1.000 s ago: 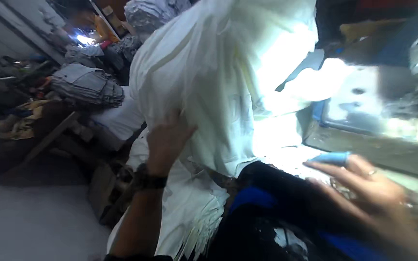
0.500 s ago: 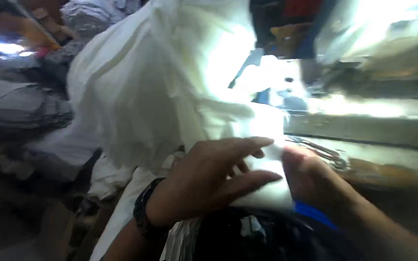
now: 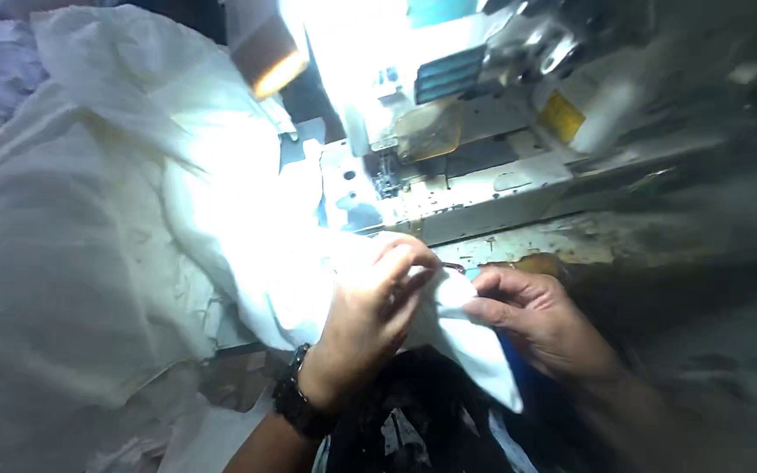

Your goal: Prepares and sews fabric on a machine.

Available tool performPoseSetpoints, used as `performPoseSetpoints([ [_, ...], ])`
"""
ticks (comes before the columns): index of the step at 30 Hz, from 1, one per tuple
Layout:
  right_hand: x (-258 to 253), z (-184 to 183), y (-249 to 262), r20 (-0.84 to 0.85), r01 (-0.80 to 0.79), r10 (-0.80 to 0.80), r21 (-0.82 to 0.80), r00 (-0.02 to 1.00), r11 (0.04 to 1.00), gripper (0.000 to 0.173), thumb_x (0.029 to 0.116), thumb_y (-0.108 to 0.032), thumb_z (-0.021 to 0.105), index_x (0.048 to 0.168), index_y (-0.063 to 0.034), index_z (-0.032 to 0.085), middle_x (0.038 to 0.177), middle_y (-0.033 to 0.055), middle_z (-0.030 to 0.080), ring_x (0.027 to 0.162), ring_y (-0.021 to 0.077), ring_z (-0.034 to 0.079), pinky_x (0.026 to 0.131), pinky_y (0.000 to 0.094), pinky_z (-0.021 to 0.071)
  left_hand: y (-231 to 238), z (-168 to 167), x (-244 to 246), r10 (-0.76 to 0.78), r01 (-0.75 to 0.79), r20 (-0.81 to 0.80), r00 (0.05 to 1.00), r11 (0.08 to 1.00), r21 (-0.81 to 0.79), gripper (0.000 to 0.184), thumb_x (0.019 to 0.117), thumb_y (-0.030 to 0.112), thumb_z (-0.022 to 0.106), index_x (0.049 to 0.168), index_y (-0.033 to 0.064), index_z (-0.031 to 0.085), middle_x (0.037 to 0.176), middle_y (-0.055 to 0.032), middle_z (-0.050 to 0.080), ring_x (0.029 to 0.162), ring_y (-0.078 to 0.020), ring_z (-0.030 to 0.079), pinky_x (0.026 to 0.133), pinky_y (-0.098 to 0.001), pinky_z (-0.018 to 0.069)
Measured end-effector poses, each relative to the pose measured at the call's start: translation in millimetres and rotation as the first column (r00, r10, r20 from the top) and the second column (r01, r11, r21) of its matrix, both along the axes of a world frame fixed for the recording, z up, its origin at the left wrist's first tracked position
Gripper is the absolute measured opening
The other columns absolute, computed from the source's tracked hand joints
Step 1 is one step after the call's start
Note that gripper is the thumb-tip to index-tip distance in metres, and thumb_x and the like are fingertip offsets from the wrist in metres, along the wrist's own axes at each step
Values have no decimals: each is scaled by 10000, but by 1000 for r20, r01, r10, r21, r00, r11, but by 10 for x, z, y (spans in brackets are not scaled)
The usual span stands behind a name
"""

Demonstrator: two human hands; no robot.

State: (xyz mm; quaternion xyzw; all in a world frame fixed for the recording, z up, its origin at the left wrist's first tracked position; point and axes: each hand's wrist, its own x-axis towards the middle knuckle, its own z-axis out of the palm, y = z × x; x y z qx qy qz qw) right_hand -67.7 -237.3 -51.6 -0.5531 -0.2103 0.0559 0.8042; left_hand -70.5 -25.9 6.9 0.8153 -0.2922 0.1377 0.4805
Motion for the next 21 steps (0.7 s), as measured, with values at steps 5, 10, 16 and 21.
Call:
performPoseSetpoints([
  [5, 2, -59, 214, -119, -43, 57, 122, 991, 992, 39, 922, -100, 738, 961, -101, 738, 881, -25, 736, 765, 23, 692, 708, 182, 596, -88, -152, -347, 137, -172, -175, 975, 963, -209, 116, 963, 78, 675, 933, -28, 709, 851, -42, 707, 711, -48, 679, 657, -205, 604],
  [10, -17, -14, 376, -51, -57, 63, 112, 997, 992, 98, 956, -52, 683, 1015, -50, 761, 932, 7, 750, 749, 69, 720, 700, 229, 634, -16, -197, -424, 253, -275, -141, 957, 947, -165, 106, 938, 71, 687, 922, -32, 709, 872, -48, 707, 750, -40, 688, 692, -193, 610],
  [16, -70, 22, 501, 12, 3, -4, 75, 1000, 997, 96, 925, -11, 692, 987, -43, 758, 926, 8, 751, 785, 78, 732, 745, 242, 640, 55, -208, -443, 260, -273, -103, 960, 951, -143, 93, 924, 54, 694, 913, -34, 721, 873, -56, 721, 763, -37, 702, 718, -183, 611],
  [21, -116, -25, 486, 464, 369, -232, -230, 855, 900, 106, 918, -113, 716, 969, -37, 769, 897, 7, 741, 794, -6, 692, 739, 120, 583, 85, -260, -426, 212, -279, -256, 943, 923, -266, 96, 915, 9, 663, 907, -23, 753, 854, -40, 728, 759, -19, 686, 708, -162, 585],
])
